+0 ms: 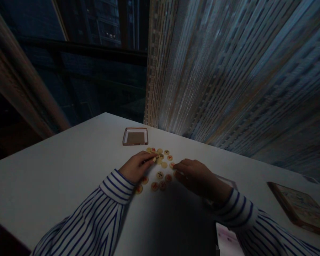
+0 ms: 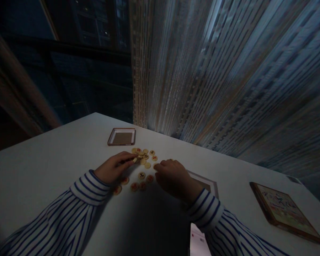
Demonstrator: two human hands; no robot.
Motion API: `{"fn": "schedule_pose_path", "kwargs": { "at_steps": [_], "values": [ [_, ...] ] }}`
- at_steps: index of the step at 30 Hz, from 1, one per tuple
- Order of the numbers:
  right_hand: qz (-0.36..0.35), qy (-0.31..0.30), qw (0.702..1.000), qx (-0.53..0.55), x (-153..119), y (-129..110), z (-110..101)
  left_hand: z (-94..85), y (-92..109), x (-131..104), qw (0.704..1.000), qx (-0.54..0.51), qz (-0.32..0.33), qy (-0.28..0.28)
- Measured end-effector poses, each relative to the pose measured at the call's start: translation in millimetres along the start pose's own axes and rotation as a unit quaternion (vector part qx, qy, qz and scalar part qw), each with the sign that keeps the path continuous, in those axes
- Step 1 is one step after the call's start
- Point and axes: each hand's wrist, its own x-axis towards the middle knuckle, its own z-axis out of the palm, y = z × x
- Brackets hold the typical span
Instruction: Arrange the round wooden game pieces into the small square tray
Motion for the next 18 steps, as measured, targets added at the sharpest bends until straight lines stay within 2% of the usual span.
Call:
{"fn": "schedule_pose_path", "kwargs": {
  "at_steps": [9,18],
  "values": [
    [-0.008,0.009,1.000,0.006,-1.8,-1.2,-0.3,-8.1,8.1,1.6,0.982,-0.153,-0.107,-0.023],
    [-0.010,0.007,1.000,-0.001,-0.7,-2.4,-0.3,-5.8,0.2,2.2,0.958,-0.263,-0.114,-0.010]
  ]
}}
